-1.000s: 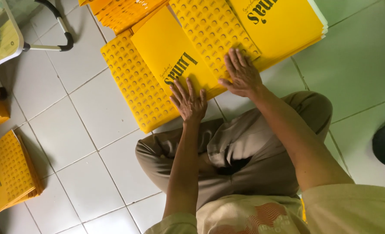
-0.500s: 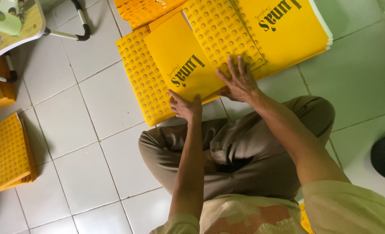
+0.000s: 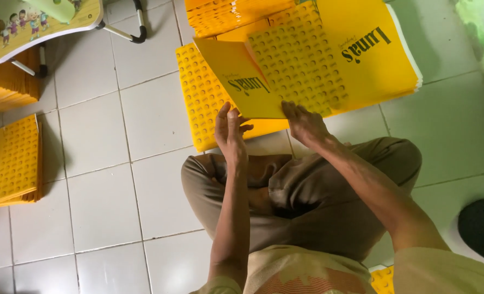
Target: Folding flat cardboard sheets into boxes and stacking them on the floor.
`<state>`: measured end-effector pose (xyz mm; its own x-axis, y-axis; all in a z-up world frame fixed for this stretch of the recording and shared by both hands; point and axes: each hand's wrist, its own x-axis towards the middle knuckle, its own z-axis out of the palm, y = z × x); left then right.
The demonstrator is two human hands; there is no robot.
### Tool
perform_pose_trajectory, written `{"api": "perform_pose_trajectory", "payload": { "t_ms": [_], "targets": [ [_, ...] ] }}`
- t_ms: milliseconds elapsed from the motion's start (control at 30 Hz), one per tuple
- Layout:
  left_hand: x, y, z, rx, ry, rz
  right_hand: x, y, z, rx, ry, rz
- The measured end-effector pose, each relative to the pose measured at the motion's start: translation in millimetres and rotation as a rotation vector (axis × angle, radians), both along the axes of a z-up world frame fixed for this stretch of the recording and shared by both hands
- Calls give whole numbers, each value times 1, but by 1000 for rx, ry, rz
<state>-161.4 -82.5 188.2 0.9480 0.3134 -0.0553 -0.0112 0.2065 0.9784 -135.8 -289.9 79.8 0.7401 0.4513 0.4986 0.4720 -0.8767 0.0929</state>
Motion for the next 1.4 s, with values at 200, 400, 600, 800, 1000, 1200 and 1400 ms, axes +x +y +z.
{"api": "perform_pose_trajectory", "payload": {
  "t_ms": [200,400,600,800,1000,1200,1400],
  "targets": [
    [-20,-8,-46,40,283,-17,-43,16,76,890,63,13],
    [-27,-23,-73,-582,265,-252,-53,23,96,1635,410,2],
    [4,-8,-28,-396,-21,-184,-32,12,125,2058,540,115],
    [102,5,64,-149,-241,-281,64,-9,159,2120,476,293],
    [265,37,106,-31,-432,-292,204,5,215,2151,513,434],
    [423,77,32,304,-313,-141,369,-30,112,2182,297,-89],
    [489,101,-60,733,-130,26,431,-75,2,1192,23,-506]
  ]
}}
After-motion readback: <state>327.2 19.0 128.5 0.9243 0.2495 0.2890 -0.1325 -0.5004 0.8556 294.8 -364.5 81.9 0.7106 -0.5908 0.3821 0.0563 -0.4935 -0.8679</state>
